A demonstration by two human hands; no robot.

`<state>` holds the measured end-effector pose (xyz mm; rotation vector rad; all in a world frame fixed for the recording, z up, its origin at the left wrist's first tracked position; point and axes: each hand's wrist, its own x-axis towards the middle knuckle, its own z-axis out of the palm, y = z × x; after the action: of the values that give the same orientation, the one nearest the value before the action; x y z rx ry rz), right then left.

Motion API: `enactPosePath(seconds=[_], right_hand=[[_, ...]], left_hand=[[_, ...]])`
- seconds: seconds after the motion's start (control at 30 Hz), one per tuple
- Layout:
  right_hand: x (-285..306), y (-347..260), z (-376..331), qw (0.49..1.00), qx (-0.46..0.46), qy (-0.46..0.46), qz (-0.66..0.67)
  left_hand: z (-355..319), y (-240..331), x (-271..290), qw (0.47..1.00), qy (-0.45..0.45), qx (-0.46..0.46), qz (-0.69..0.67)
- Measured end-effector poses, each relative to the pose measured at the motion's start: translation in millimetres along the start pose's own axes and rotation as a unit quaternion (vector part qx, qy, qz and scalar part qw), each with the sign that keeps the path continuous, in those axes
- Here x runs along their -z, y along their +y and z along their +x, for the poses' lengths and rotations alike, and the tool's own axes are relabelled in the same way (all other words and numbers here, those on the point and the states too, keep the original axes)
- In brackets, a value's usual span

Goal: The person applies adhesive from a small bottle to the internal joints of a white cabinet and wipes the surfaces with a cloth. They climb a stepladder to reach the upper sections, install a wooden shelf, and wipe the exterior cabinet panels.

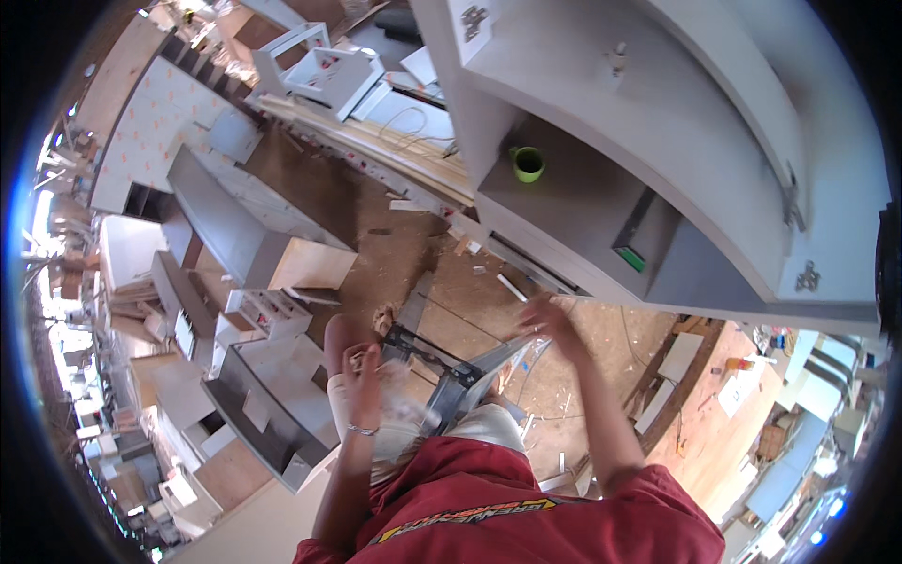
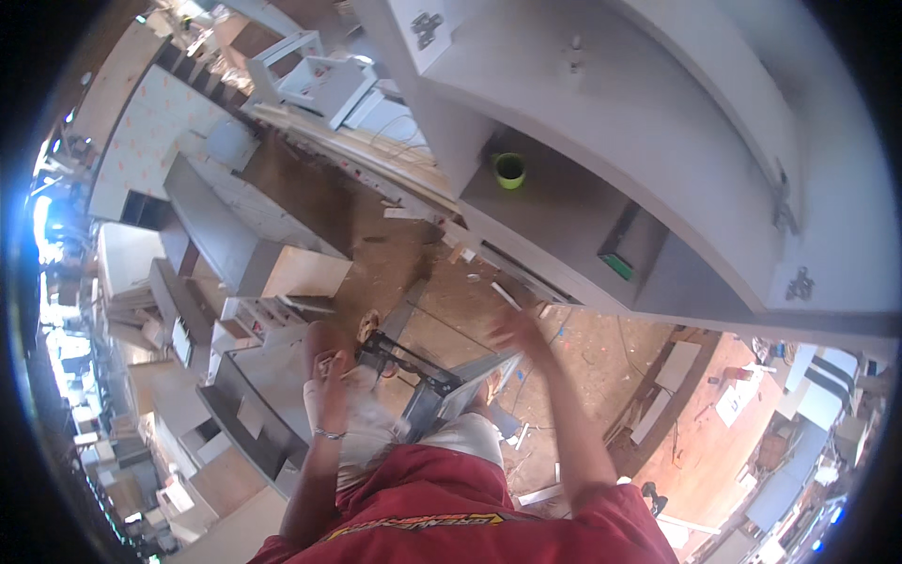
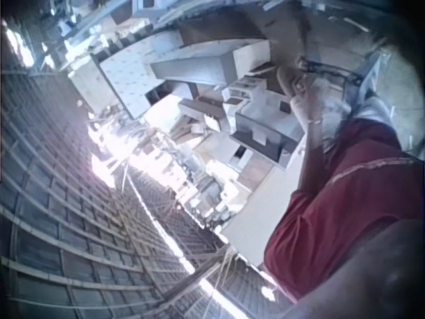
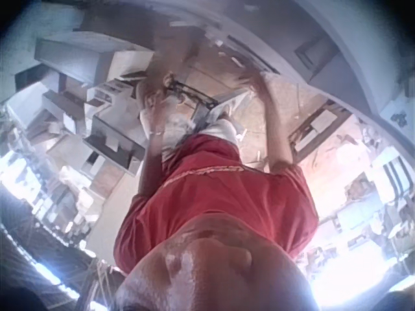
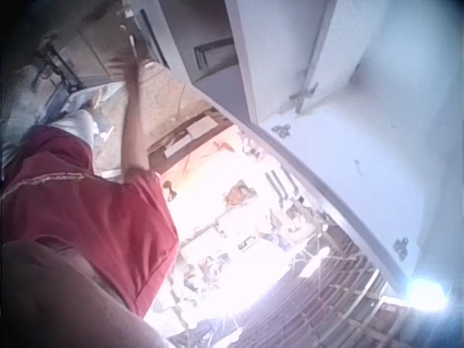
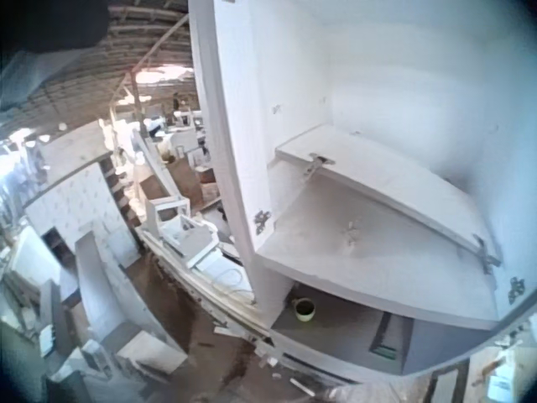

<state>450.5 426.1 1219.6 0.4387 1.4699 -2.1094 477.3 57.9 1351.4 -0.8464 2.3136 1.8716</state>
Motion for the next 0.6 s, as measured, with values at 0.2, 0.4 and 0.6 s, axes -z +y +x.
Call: enactPosePath(seconds=[0.2,0.4,0.6], right_hand=[[-146.3,-91.5,-77.5,0.937,0.203,0.044,-0.28],[-107.9,-264.5,-53.2,0.58,0.514,0.45,-0.444],[-73.6,-291.5,69.4,0.435,0.52,0.422,-0.602]], left_hand=[[-26.9,61.3,-98.0,0.926,-0.292,0.013,-0.241],[-19.6,102.1,-69.3,0.941,-0.276,-0.18,-0.079],[-22.6,21.8,14.4,0.975,-0.202,-0.013,-0.093]])
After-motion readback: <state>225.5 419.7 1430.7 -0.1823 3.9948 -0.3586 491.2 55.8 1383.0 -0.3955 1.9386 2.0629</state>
